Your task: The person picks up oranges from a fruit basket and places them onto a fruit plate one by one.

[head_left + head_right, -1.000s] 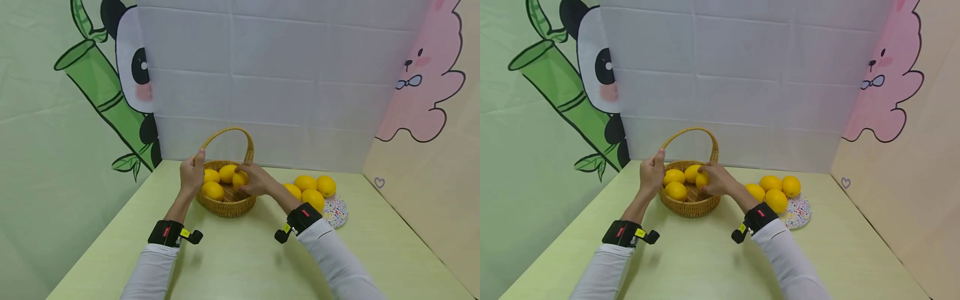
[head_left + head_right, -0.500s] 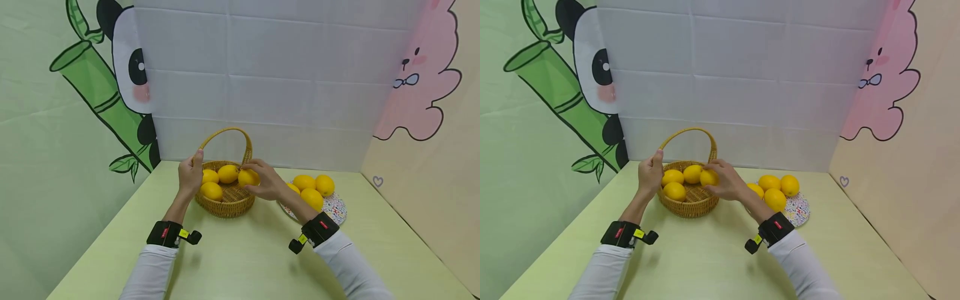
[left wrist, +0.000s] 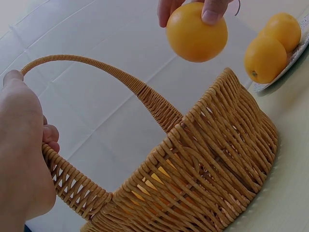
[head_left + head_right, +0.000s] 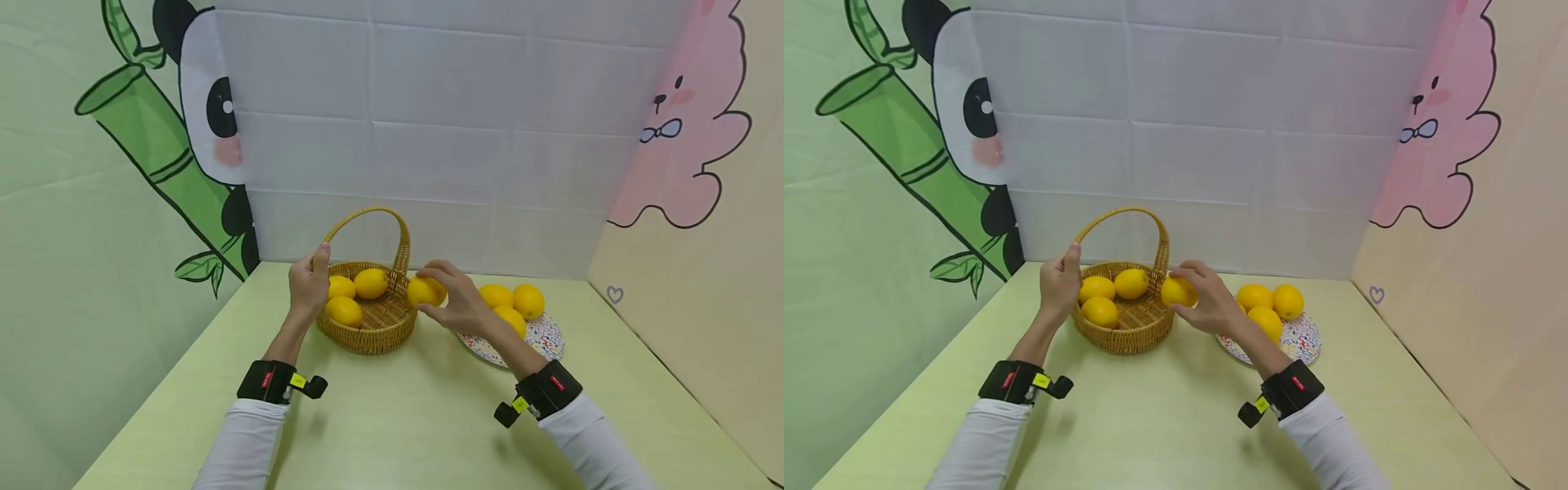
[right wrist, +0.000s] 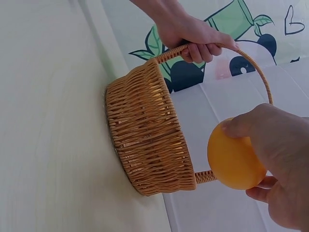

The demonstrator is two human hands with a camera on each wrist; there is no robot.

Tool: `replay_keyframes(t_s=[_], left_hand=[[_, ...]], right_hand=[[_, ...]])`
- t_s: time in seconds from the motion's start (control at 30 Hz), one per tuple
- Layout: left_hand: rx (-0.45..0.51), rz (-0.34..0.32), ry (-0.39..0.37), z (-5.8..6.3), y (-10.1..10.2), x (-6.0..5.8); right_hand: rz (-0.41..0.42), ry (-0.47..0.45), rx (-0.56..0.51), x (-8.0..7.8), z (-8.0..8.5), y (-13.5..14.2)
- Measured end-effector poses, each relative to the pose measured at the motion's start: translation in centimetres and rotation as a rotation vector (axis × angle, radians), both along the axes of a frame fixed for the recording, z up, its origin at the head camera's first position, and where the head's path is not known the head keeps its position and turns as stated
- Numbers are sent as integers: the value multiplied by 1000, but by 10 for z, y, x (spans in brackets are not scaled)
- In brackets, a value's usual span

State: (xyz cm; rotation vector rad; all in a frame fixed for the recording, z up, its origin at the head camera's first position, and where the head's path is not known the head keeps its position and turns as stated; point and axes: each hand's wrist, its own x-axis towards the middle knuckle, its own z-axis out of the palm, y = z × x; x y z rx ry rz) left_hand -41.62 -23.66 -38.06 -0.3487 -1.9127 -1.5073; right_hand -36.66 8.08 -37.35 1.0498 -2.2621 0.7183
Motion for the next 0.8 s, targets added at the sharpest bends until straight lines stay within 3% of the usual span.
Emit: replay_keyframes(t_s=[0.8], left_hand=[[-1, -4, 8, 1, -2, 3]], right_hand=[[-135, -40, -96, 26, -8, 50]])
